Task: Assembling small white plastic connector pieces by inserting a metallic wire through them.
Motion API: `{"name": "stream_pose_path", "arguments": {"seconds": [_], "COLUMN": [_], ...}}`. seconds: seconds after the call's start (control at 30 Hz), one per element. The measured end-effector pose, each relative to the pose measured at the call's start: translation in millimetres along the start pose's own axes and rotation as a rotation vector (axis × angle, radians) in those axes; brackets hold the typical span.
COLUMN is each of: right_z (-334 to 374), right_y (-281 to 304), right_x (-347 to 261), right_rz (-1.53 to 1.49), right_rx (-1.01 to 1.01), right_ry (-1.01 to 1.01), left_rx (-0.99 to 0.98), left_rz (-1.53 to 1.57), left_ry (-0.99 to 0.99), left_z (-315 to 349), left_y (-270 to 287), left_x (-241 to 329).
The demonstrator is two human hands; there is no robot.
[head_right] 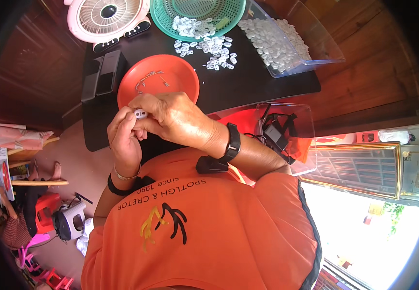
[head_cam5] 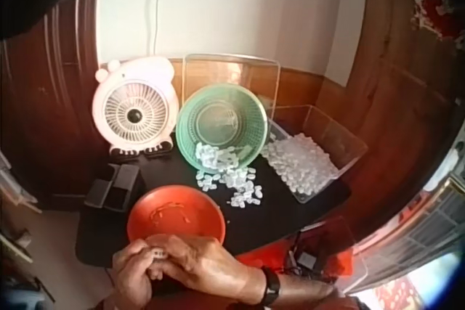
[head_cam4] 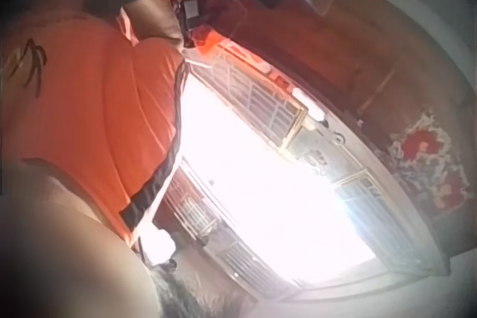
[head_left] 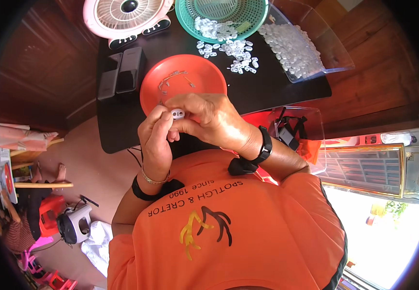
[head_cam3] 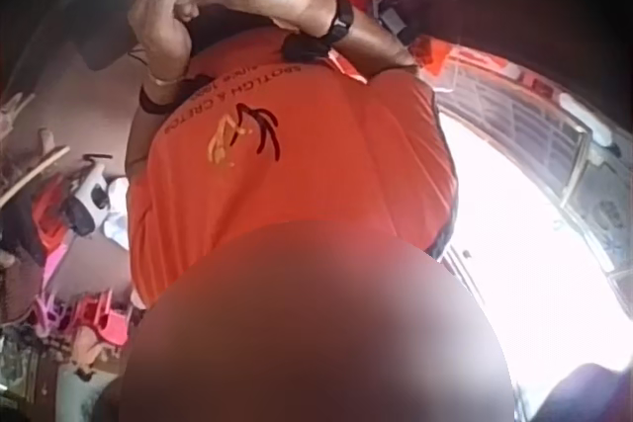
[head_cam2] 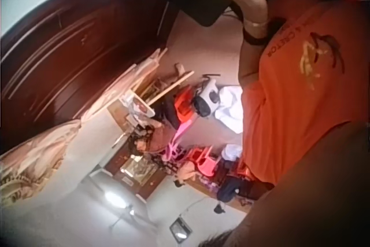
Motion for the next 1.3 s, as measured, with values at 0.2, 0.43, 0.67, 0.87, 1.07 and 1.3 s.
{"name": "stream_pose_path", "arguments": {"seconds": [0.2, 0.43, 0.67, 0.87, 1.07, 1.3], "right_z": [-2.2, 8.4, 11.5, 18.1, 10.3, -23.5], "right_y": [2.1, -6.4, -5.6, -7.4, 1.5, 145.7], "right_x": [-0.5, -0.3, -0.5, 7.0, 3.7, 25.1], "right_rz": [-0.006, 0.067, 0.111, 0.14, 0.082, 0.859], "right_rx": [-0.074, -0.055, -0.062, -0.124, -0.019, 0.329], "right_ry": [0.012, 0.02, 0.045, 0.103, 0.073, -0.017], "left_rx": [-0.008, 0.011, 0.037, 0.044, -0.003, 0.042], "left_rz": [-0.022, -0.104, -0.09, -0.086, -0.074, -0.03], "left_ry": [-0.058, -0.035, -0.021, 0.015, 0.005, -0.009], "left_z": [3.0, 3.6, 3.8, 2.1, -1.0, -4.0], "left_y": [4.0, 3.2, -0.1, 0.6, 0.5, 22.9], "left_x": [-0.1, 0.8, -4.8, -13.0, -8.9, 2.2]}}
Point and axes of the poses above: each hand's wrist, its own z-axis away from the middle knuckle, its own y-axis out of the back of the hand, x = y × z, the point moved 3 cm from there along -z, towards the middle knuckle, and after that the axes turned 13 degrees about y, right-handed, at the moved point
